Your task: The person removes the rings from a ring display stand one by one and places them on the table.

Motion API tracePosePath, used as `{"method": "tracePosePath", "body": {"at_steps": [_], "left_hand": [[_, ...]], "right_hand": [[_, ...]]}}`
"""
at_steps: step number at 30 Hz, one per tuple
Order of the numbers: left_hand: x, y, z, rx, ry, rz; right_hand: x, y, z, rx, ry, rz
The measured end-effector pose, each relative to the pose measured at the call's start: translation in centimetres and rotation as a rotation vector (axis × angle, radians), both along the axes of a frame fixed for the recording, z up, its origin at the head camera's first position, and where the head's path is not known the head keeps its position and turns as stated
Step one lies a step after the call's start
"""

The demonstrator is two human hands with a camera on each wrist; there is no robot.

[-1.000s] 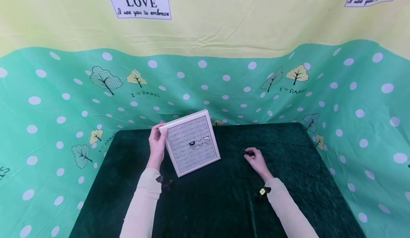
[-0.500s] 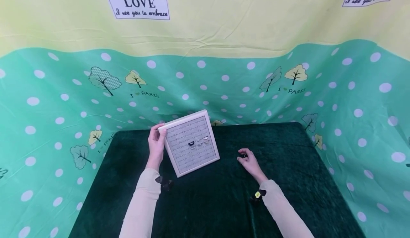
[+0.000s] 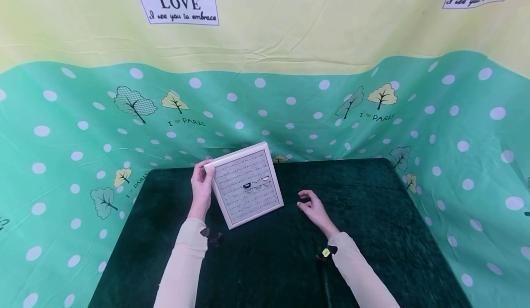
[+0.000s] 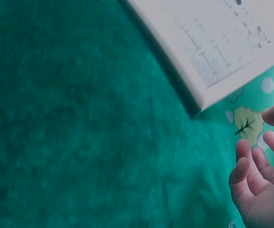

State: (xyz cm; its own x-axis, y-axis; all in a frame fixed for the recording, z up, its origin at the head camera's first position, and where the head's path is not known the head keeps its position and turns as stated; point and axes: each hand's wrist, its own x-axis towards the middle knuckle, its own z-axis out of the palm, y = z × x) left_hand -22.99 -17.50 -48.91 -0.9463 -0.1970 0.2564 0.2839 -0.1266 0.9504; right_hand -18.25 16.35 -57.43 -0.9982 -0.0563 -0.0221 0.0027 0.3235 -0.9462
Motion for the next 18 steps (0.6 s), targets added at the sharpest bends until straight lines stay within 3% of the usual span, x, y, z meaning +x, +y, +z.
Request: {"method": "tracePosePath", "body": {"at_steps": [5, 7, 18], "left_hand": [[-1.0, -0.4, -1.8, 0.000, 0.008, 0.021], [-1.4, -0.5, -2.5, -0.002, 0.010, 0.031], [-1.3, -0.4, -2.3, 0.008, 0.013, 0.026]], "right_hand": [[-0.1, -1.1, 1.3, -0.026, -0.009, 0.035], [-0.5, -1.5, 0.6, -0.012, 0.012, 0.035], [-0.9, -4.2, 1.0, 0.041, 0.052, 0.120]]}}
